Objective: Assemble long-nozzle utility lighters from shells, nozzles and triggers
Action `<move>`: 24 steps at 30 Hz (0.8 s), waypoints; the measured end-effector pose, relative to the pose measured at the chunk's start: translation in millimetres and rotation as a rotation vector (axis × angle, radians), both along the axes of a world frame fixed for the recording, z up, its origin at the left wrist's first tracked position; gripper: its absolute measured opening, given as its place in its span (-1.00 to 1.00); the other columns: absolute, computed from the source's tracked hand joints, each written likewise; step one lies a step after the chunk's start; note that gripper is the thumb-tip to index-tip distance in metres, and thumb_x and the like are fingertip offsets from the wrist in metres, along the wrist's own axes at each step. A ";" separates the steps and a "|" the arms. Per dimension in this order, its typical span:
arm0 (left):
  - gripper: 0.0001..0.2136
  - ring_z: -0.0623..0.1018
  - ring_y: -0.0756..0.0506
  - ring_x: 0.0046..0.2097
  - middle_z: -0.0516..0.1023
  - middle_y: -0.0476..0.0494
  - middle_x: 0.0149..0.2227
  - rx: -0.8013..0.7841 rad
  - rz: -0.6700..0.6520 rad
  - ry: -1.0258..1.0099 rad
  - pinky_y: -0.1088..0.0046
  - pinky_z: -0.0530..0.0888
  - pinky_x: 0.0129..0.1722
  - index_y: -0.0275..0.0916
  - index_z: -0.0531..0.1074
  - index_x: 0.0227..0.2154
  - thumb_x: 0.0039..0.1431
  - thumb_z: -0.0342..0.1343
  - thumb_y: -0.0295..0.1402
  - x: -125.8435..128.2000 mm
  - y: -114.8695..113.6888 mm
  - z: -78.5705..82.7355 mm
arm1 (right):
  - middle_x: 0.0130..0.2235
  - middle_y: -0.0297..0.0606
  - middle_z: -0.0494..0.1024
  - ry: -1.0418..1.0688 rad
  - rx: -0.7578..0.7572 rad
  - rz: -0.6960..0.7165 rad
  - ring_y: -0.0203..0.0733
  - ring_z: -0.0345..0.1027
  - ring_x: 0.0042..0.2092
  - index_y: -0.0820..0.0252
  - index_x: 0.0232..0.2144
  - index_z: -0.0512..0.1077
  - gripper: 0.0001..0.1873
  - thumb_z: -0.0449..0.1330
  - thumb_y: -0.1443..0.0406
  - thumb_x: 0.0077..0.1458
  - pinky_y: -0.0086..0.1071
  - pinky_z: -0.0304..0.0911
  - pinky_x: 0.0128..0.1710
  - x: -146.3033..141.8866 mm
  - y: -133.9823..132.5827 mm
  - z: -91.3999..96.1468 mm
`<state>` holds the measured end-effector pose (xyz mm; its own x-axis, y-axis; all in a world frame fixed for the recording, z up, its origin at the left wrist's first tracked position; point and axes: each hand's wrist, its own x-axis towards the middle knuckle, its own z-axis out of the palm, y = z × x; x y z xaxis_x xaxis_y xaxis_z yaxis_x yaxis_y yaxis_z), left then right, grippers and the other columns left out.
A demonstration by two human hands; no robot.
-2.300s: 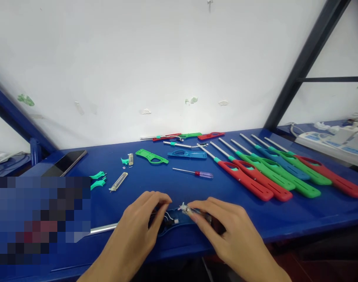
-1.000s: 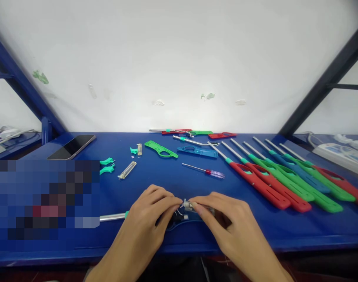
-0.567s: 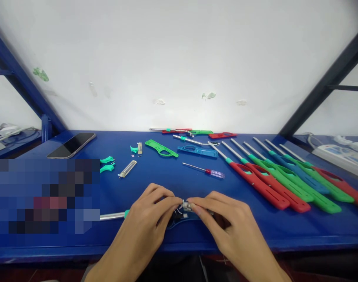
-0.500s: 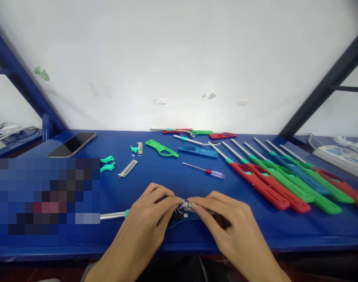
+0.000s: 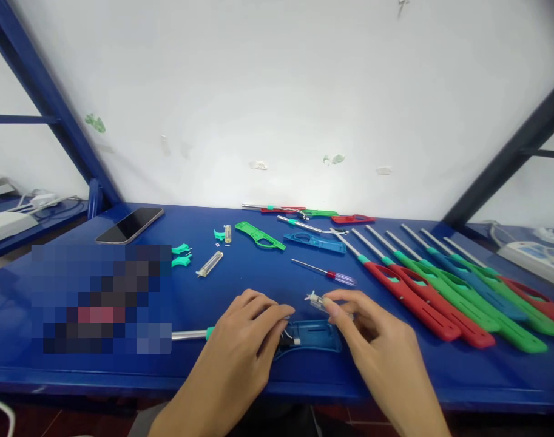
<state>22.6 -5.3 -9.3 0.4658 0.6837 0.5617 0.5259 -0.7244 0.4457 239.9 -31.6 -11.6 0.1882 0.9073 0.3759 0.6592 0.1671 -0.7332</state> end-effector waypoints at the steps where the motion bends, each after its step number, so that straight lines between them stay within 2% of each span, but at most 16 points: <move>1: -0.78 0.57 -0.15 -0.12 0.65 -0.10 -0.16 0.017 0.006 -0.010 0.26 0.54 -0.09 -0.16 0.54 0.02 0.48 0.05 -0.51 0.8 -0.6 0.1 | -0.48 -0.38 0.60 0.004 0.001 -0.005 -0.27 0.37 -0.62 0.03 -0.21 0.62 -0.66 0.21 -0.03 0.34 -0.46 0.28 -0.64 0.6 0.6 -0.3; 4: -0.77 0.59 -0.14 -0.07 0.68 -0.08 -0.13 0.034 0.064 -0.084 0.25 0.54 -0.03 -0.12 0.56 0.01 0.46 0.06 -0.49 -1.1 -0.3 4.5 | -0.46 -0.37 0.63 -0.033 0.036 -0.026 -0.26 0.38 -0.62 0.00 -0.21 0.62 -0.63 0.18 -0.07 0.36 -0.44 0.33 -0.61 2.7 3.1 -2.3; 6: -0.78 0.61 -0.13 -0.07 0.69 -0.07 -0.15 0.045 0.172 -0.117 0.29 0.56 -0.03 -0.10 0.58 -0.05 0.47 0.04 -0.45 -9.9 5.8 11.7 | -0.40 -0.35 0.69 -0.084 0.061 -0.018 -0.26 0.37 -0.64 -0.02 -0.17 0.64 -0.62 0.14 -0.06 0.38 -0.42 0.32 -0.62 4.0 5.5 -4.8; 9: -0.77 0.64 -0.17 -0.09 0.71 -0.10 -0.13 0.084 0.425 -0.001 0.25 0.57 -0.01 -0.11 0.60 -0.07 0.44 0.03 -0.36 -38.4 27.4 26.3 | -0.22 -0.28 0.75 -0.128 0.107 -0.004 -0.24 0.41 -0.60 -0.03 -0.08 0.65 -0.63 0.12 -0.01 0.40 -0.37 0.36 -0.60 3.9 6.8 -7.5; 11: -0.74 0.65 -0.24 -0.12 0.71 -0.17 -0.11 0.053 0.515 0.065 0.16 0.58 -0.05 -0.14 0.59 0.00 0.39 0.04 -0.38 -63.6 47.1 34.1 | -0.15 -0.27 0.74 -0.131 0.153 -0.023 -0.25 0.42 -0.57 -0.02 -0.08 0.64 -0.68 0.15 0.03 0.39 -0.35 0.40 -0.54 1.9 4.3 -6.4; 13: -0.66 0.63 -0.35 -0.08 0.70 -0.28 -0.08 0.031 0.580 0.160 0.03 0.55 -0.03 -0.21 0.58 0.07 0.33 0.01 -0.42 -87.4 66.0 37.1 | -0.18 -0.29 0.72 -0.141 0.232 -0.040 -0.23 0.44 -0.51 -0.02 -0.14 0.62 -0.78 0.21 0.09 0.38 -0.32 0.43 -0.45 -1.5 -0.4 -3.3; 16: -0.62 0.59 -0.48 0.05 0.69 -0.37 0.00 -0.006 0.623 0.311 -0.11 0.50 0.02 -0.20 0.62 0.03 0.29 -0.01 -0.44 -111.7 85.7 32.5 | -0.23 -0.32 0.69 -0.197 0.318 0.057 -0.12 0.54 -0.26 -0.03 -0.24 0.59 -0.89 0.26 0.19 0.36 -0.27 0.45 -0.20 -7.6 -7.0 1.5; 18: -0.65 0.58 -0.53 0.07 0.70 -0.39 -0.02 -0.035 0.633 0.391 -0.15 0.49 -0.01 -0.18 0.66 -0.05 0.28 0.00 -0.43 -119.1 92.2 26.7 | -0.21 -0.34 0.68 -0.245 0.297 0.165 -0.08 0.52 -0.12 -0.06 -0.22 0.60 -0.92 0.28 0.23 0.35 -0.23 0.42 -0.10 -11.9 -8.9 2.6; 21: -0.69 0.58 -0.60 0.04 0.72 -0.40 -0.10 -0.065 0.631 0.473 -0.21 0.48 -0.07 -0.18 0.69 -0.18 0.28 0.01 -0.42 -121.8 96.7 21.0 | -0.19 -0.37 0.67 -0.298 0.224 0.276 -0.06 0.47 -0.12 -0.08 -0.17 0.60 -0.94 0.36 0.21 0.29 -0.17 0.35 -0.11 -18.5 -8.6 0.9; 24: -0.70 0.60 -0.61 0.01 0.72 -0.38 -0.12 -0.072 0.619 0.499 -0.20 0.48 -0.10 -0.18 0.69 -0.22 0.26 0.02 -0.42 -120.4 97.2 23.0 | -0.23 -0.42 0.66 -0.272 0.178 0.298 -0.08 0.44 -0.15 -0.07 -0.22 0.60 -0.91 0.43 0.24 0.23 -0.16 0.25 -0.10 -23.4 -6.7 -2.3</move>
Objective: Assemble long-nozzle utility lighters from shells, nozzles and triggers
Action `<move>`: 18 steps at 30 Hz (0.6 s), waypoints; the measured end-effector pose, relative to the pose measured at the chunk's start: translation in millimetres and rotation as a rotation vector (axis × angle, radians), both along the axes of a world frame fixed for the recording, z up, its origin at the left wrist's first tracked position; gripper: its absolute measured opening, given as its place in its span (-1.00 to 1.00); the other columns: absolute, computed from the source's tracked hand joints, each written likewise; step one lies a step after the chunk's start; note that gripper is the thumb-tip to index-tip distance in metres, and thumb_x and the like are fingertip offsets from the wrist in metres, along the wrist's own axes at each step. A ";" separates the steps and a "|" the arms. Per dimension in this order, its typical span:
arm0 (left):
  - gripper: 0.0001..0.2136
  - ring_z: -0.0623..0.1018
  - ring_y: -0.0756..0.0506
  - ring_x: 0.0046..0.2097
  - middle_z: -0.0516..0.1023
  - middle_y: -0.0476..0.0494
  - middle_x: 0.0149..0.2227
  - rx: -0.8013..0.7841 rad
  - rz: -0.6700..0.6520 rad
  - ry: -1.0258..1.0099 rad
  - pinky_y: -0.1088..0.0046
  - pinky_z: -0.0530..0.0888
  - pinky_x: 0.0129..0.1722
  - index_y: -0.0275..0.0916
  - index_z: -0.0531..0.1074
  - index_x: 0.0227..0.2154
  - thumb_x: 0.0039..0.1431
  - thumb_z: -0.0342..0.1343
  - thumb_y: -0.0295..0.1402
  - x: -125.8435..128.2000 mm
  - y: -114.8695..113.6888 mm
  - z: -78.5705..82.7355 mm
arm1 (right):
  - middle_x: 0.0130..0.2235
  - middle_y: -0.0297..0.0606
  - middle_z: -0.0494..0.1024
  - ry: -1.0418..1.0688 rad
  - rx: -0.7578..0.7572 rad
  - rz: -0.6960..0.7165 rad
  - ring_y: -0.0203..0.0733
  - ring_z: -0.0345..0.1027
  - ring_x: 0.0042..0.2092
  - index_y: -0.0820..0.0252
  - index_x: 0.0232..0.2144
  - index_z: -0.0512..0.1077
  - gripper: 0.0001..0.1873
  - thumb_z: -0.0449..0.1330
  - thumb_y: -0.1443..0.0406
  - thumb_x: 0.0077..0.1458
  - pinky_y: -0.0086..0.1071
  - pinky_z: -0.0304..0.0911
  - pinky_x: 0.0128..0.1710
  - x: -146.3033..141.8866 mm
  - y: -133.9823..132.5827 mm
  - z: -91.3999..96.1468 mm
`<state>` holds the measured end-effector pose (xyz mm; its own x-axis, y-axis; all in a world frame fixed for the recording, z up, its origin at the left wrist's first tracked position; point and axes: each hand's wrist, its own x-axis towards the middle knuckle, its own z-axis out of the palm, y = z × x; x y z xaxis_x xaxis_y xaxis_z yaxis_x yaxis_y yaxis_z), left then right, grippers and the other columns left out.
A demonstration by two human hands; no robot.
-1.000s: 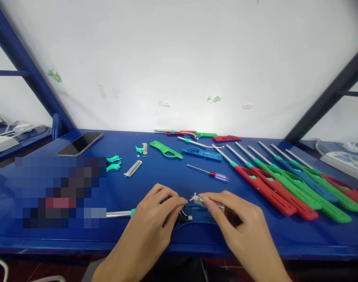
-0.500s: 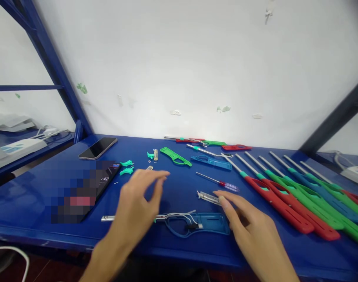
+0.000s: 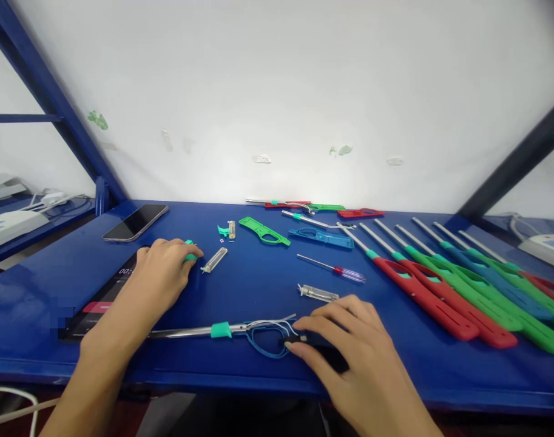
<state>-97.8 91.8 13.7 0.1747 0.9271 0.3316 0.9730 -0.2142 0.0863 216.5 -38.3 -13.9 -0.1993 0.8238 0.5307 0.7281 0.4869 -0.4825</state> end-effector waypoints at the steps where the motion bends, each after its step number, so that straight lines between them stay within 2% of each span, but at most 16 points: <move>1: -0.70 0.61 -0.59 0.01 0.71 -0.38 -0.10 0.004 -0.005 -0.003 -0.19 0.49 -0.10 -0.19 0.69 -0.21 0.26 0.01 -0.41 0.8 -1.7 2.6 | -0.24 -0.45 0.66 0.019 -0.020 0.009 -0.10 0.44 -0.15 -0.07 -0.23 0.60 -0.92 0.43 0.25 0.24 -0.17 0.23 -0.10 -0.9 0.6 -0.9; 4: -0.67 0.63 -0.48 -0.01 0.67 -0.34 -0.02 0.052 -0.026 -0.042 -0.08 0.51 -0.07 -0.22 0.66 -0.12 0.33 -0.04 -0.37 5.8 -17.0 13.8 | -0.28 -0.54 0.65 0.095 -0.055 0.036 -0.18 0.42 -0.19 -0.12 -0.26 0.62 -0.88 0.42 0.30 0.25 -0.21 0.19 -0.10 -1.8 1.6 -2.7; 7: -0.67 0.65 -0.31 0.00 0.63 -0.19 0.04 0.144 -0.072 -0.129 0.11 0.53 -0.02 -0.14 0.61 -0.06 0.43 -0.08 -0.29 18.7 -47.7 23.4 | -0.32 -0.59 0.63 0.172 -0.037 0.028 -0.23 0.40 -0.24 -0.12 -0.31 0.62 -0.82 0.47 0.35 0.19 -0.23 0.17 -0.08 -2.4 1.9 -3.6; 9: -0.78 0.65 -0.24 0.01 0.66 -0.06 -0.05 0.241 -0.222 -0.342 0.22 0.55 0.03 -0.05 0.61 -0.12 0.42 0.07 -0.18 32.6 -71.0 23.8 | -0.32 -0.60 0.63 0.186 -0.013 0.036 -0.25 0.41 -0.25 -0.09 -0.32 0.62 -0.82 0.47 0.36 0.18 -0.24 0.17 -0.08 -3.0 1.9 -4.1; 12: -0.86 0.70 -0.06 -0.10 0.68 0.10 -0.09 0.141 -0.432 -0.497 0.50 0.60 -0.08 0.07 0.60 -0.07 0.42 0.16 -0.20 56.3 -97.5 13.3 | -0.31 -0.55 0.63 0.170 0.020 0.035 -0.23 0.42 -0.24 -0.05 -0.32 0.62 -0.90 0.40 0.30 0.27 -0.25 0.19 -0.10 -3.2 1.7 -5.1; 14: -0.85 0.71 -0.01 -0.13 0.69 0.15 -0.10 0.071 -0.457 -0.563 0.61 0.61 -0.12 0.12 0.60 -0.04 0.41 0.20 -0.25 69.3 -106.1 2.3 | -0.29 -0.49 0.63 0.152 0.028 0.029 -0.22 0.42 -0.23 -0.04 -0.30 0.62 -0.88 0.32 0.24 0.34 -0.26 0.22 -0.12 -2.6 1.3 -5.9; 18: -0.81 0.73 0.00 -0.17 0.73 0.15 -0.12 0.023 -0.507 -0.654 0.63 0.63 -0.10 0.10 0.59 0.00 0.41 0.22 -0.31 82.6 -109.6 -13.4 | -0.25 -0.40 0.63 0.113 0.022 0.037 -0.19 0.43 -0.20 -0.01 -0.25 0.61 -0.78 0.19 0.17 0.43 -0.28 0.28 -0.12 -1.3 0.3 -7.5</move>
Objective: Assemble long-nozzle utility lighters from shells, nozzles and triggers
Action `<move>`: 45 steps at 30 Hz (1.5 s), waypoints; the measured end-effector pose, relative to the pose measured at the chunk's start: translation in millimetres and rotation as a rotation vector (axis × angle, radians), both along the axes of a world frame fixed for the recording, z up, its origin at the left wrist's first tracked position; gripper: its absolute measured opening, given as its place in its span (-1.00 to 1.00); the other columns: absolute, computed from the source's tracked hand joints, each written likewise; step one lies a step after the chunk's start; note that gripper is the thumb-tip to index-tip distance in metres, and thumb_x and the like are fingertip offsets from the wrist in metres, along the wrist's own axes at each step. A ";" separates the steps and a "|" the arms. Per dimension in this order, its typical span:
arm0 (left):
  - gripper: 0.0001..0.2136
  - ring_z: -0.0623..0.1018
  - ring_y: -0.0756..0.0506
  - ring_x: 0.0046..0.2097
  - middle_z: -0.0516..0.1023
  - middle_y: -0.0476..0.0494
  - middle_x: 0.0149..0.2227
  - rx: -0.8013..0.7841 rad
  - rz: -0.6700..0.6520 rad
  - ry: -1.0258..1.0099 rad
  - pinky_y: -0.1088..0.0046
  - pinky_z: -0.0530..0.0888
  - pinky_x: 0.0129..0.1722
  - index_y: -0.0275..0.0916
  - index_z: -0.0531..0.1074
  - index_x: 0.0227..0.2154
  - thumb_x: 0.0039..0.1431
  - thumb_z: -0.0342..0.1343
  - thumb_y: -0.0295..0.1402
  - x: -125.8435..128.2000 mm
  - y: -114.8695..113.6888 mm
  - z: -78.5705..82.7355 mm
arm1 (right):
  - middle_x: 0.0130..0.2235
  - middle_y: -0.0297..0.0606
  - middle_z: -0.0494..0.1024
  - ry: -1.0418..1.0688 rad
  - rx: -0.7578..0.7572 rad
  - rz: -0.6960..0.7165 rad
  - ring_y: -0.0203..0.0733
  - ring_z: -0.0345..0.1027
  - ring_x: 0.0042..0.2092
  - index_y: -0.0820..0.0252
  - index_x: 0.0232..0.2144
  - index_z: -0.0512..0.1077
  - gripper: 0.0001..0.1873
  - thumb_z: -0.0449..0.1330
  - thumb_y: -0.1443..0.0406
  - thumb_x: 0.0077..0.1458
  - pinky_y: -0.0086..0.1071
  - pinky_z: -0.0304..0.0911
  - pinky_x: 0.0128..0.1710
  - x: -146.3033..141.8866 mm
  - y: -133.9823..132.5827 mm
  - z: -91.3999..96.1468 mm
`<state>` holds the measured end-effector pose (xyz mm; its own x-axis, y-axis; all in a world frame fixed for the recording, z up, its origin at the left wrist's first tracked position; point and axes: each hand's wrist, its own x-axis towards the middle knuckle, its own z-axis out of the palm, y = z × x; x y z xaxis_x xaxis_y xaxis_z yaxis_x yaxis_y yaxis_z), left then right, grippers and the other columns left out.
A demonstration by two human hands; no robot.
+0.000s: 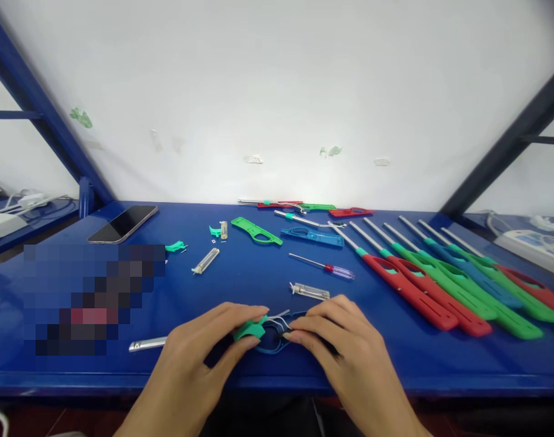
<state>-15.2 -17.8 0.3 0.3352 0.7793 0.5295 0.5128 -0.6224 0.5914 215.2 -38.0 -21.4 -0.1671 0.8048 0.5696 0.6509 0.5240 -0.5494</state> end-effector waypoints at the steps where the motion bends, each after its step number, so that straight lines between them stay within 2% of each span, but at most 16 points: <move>1: -0.81 0.73 0.00 -0.18 0.74 0.14 -0.13 -0.006 -0.007 -0.008 0.62 0.64 -0.10 0.09 0.60 0.01 0.41 0.22 -0.32 1.4 -0.2 -1.2 | -0.25 -0.39 0.63 -0.010 -0.014 0.003 -0.18 0.44 -0.19 0.00 -0.24 0.60 -0.75 0.16 0.16 0.44 -0.28 0.30 -0.10 0.2 -0.1 -0.3; 6: -0.77 0.73 0.00 -0.18 0.73 0.10 -0.12 0.022 0.007 0.032 0.64 0.65 -0.18 0.08 0.63 0.00 0.46 0.13 -0.34 3.8 -2.1 0.9 | -0.18 -0.38 0.63 -0.042 -0.125 0.017 -0.17 0.51 -0.14 -0.03 -0.22 0.57 -0.66 0.04 0.10 0.49 -0.22 0.31 0.02 1.2 -0.6 -0.8; 9: -0.73 0.74 -0.01 -0.15 0.73 0.08 -0.11 0.092 0.031 0.099 0.61 0.66 -0.20 0.10 0.64 0.00 0.49 0.07 -0.36 3.7 -0.7 -0.2 | -0.16 -0.42 0.64 -0.046 -0.140 0.016 -0.17 0.53 -0.12 -0.05 -0.22 0.56 -0.68 0.05 0.09 0.49 -0.20 0.30 0.06 1.9 -1.5 -1.1; 13: -0.62 0.70 -0.12 0.08 0.74 0.04 -0.01 0.225 0.003 0.250 0.38 0.68 -0.04 0.03 0.57 0.08 0.47 -0.04 -0.53 0.4 1.7 -6.9 | -0.16 -0.45 0.66 -0.042 -0.123 -0.009 -0.15 0.56 -0.13 -0.08 -0.20 0.58 -0.76 0.12 0.12 0.48 -0.18 0.29 0.07 2.0 -2.2 -2.0; 17: -0.37 0.62 -0.19 0.22 0.68 0.00 0.14 0.272 -0.039 0.443 0.14 0.63 0.07 -0.03 0.40 0.26 0.29 -0.17 -0.74 -5.9 -1.9 -11.9 | -0.15 -0.47 0.67 -0.026 -0.113 -0.013 -0.16 0.57 -0.13 -0.09 -0.15 0.57 -0.85 0.18 0.19 0.45 -0.19 0.30 0.06 2.2 -1.8 -2.2; 19: -0.32 0.60 -0.23 0.24 0.64 -0.02 0.20 0.275 -0.027 0.511 0.07 0.61 0.08 -0.07 0.33 0.32 0.23 -0.17 -0.76 -8.7 -4.3 -12.9 | -0.15 -0.48 0.67 -0.028 -0.118 -0.006 -0.17 0.58 -0.12 -0.09 -0.15 0.57 -0.85 0.18 0.21 0.46 -0.20 0.30 0.09 2.3 -1.9 -2.0; 22: -0.38 0.59 -0.27 0.24 0.64 -0.06 0.20 0.272 -0.007 0.535 0.00 0.59 0.10 -0.11 0.31 0.33 0.28 -0.13 -0.72 -10.9 -4.7 -14.9 | -0.14 -0.48 0.67 -0.032 -0.128 -0.011 -0.17 0.58 -0.12 -0.10 -0.15 0.58 -0.84 0.18 0.23 0.46 -0.20 0.29 0.12 2.3 -2.8 -2.2; 25: -0.48 0.54 -0.28 0.25 0.65 -0.08 0.16 0.283 0.012 0.478 0.01 0.56 0.12 -0.09 0.40 0.24 0.36 -0.09 -0.68 -9.2 -2.9 -17.2 | -0.14 -0.47 0.67 -0.029 -0.127 -0.021 -0.16 0.59 -0.11 -0.10 -0.15 0.58 -0.85 0.19 0.23 0.45 -0.19 0.31 0.10 1.8 -3.5 -2.7; 27: -0.53 0.53 -0.26 0.19 0.63 -0.13 0.12 0.306 0.057 0.408 0.11 0.58 0.06 -0.09 0.48 0.14 0.38 -0.09 -0.69 -6.0 -2.6 -16.3 | -0.15 -0.45 0.67 -0.032 -0.128 -0.025 -0.15 0.59 -0.12 -0.09 -0.15 0.58 -0.84 0.18 0.23 0.46 -0.19 0.33 0.07 1.4 -3.4 -2.5; 30: -0.55 0.54 -0.18 -0.06 0.60 -0.16 -0.06 0.325 0.083 0.347 0.30 0.57 -0.19 -0.10 0.54 0.06 0.38 -0.10 -0.69 -0.6 -4.2 -10.4 | -0.15 -0.42 0.68 -0.062 -0.121 -0.024 -0.14 0.59 -0.13 -0.07 -0.15 0.59 -0.82 0.17 0.25 0.46 -0.19 0.35 0.02 1.1 -2.9 -0.7; 32: -0.57 0.51 -0.15 -0.15 0.58 -0.13 -0.13 0.327 0.064 0.330 0.32 0.52 -0.23 -0.11 0.54 0.04 0.38 -0.09 -0.69 2.2 -4.6 -6.9 | -0.14 -0.39 0.68 -0.080 -0.113 -0.022 -0.12 0.59 -0.13 -0.05 -0.14 0.60 -0.81 0.16 0.27 0.47 -0.17 0.36 0.03 1.2 -2.6 0.8; 38: -0.64 0.50 -0.17 -0.08 0.61 -0.07 -0.09 0.287 0.057 0.303 0.19 0.43 -0.03 -0.10 0.52 0.01 0.41 -0.01 -0.67 4.5 1.6 -11.9 | -0.15 -0.36 0.68 -0.059 -0.130 -0.028 -0.11 0.58 -0.13 -0.02 -0.14 0.61 -0.82 0.18 0.27 0.45 -0.15 0.37 0.03 0.6 -3.2 2.7; 45: -0.64 0.46 -0.19 -0.10 0.58 -0.13 -0.11 0.250 0.013 0.294 0.23 0.45 -0.13 -0.14 0.55 -0.02 0.40 -0.01 -0.68 3.0 2.0 -12.3 | -0.13 -0.39 0.68 -0.056 -0.150 -0.025 -0.09 0.57 -0.11 -0.04 -0.14 0.59 -0.84 0.22 0.34 0.41 -0.14 0.35 0.05 0.3 -3.7 1.8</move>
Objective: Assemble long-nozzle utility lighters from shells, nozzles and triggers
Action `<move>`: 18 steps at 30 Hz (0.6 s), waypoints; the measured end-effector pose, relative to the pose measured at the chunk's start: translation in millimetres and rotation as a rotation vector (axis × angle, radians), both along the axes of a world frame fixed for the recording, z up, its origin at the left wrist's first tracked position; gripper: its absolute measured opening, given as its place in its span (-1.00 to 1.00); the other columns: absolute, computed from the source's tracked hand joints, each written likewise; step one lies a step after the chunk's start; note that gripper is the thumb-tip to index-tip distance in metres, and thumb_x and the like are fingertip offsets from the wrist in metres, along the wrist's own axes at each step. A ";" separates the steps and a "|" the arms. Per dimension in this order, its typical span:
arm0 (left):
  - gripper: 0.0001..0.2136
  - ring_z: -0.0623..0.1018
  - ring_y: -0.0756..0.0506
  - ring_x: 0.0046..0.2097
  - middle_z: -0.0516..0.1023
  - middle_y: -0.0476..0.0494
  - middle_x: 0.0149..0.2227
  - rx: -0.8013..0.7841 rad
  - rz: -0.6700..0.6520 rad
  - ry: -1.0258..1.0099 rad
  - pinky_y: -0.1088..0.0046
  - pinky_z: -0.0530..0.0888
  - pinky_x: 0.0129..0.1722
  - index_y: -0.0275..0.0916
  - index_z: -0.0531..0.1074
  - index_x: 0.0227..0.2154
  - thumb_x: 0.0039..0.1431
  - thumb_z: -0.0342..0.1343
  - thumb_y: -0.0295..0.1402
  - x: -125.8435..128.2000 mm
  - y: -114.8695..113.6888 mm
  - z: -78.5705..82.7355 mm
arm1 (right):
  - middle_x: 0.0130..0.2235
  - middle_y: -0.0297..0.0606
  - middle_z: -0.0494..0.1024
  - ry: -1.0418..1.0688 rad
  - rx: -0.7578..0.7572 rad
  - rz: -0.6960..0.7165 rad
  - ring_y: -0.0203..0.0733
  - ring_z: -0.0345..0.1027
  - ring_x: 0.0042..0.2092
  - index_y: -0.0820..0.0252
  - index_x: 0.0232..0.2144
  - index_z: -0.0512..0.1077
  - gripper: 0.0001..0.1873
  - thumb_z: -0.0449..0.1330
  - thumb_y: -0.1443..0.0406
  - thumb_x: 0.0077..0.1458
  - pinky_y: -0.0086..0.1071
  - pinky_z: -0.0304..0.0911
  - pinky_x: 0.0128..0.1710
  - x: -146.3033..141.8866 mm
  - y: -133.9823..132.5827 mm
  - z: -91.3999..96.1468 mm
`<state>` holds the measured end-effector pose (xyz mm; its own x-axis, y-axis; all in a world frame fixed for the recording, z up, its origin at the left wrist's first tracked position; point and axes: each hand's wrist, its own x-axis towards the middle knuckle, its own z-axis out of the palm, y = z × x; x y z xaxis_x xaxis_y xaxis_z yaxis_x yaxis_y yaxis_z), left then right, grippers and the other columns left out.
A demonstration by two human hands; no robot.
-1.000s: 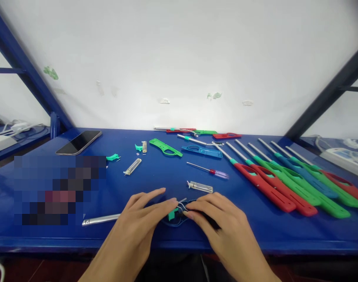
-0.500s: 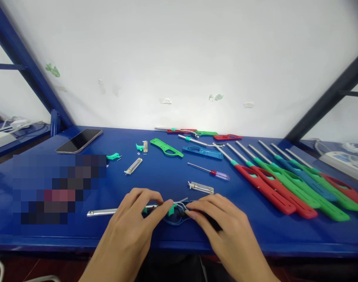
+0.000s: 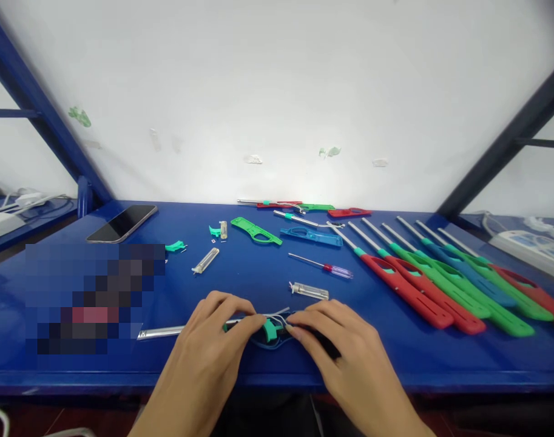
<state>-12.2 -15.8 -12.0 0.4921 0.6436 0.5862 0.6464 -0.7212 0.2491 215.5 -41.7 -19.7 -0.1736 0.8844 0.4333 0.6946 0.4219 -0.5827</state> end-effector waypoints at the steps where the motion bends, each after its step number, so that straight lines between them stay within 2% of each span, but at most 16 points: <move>1: -0.64 0.45 -0.19 -0.10 0.58 -0.14 -0.10 -0.016 0.003 -0.001 0.24 0.45 -0.13 -0.13 0.55 -0.01 0.40 -0.02 -0.68 -0.3 -0.3 0.2 | -0.13 -0.39 0.68 0.003 0.002 -0.001 -0.09 0.57 -0.11 -0.04 -0.14 0.59 -0.84 0.22 0.34 0.40 -0.14 0.35 0.05 -0.2 -0.1 -0.2; 5: -0.64 0.44 -0.18 -0.12 0.56 -0.11 -0.12 -0.059 0.002 -0.009 0.24 0.43 -0.14 -0.12 0.54 0.00 0.39 0.00 -0.68 0.0 -0.2 -1.4 | -0.14 -0.40 0.67 0.012 -0.001 -0.005 -0.10 0.56 -0.12 -0.05 -0.14 0.60 -0.83 0.24 0.35 0.39 -0.14 0.36 0.05 -0.4 0.1 -0.3; 11: -0.64 0.40 -0.14 -0.23 0.55 -0.08 -0.23 -0.007 0.059 -0.043 0.29 0.40 -0.23 -0.15 0.53 -0.09 0.38 -0.04 -0.71 4.7 3.0 -5.3 | -0.11 -0.38 0.67 0.000 -0.004 -0.001 -0.10 0.58 -0.11 -0.08 -0.07 0.61 -0.78 0.18 0.32 0.43 -0.12 0.39 0.04 2.1 -0.6 -1.6; 18: -0.66 0.45 -0.10 -0.26 0.59 -0.04 -0.25 0.069 0.035 -0.069 0.35 0.44 -0.25 -0.15 0.54 -0.06 0.39 -0.01 -0.69 4.8 6.1 -3.3 | -0.06 -0.36 0.67 -0.118 0.011 -0.003 -0.03 0.58 -0.07 -0.17 0.01 0.62 -0.77 0.30 0.26 0.35 -0.02 0.36 0.13 2.5 -1.6 -4.0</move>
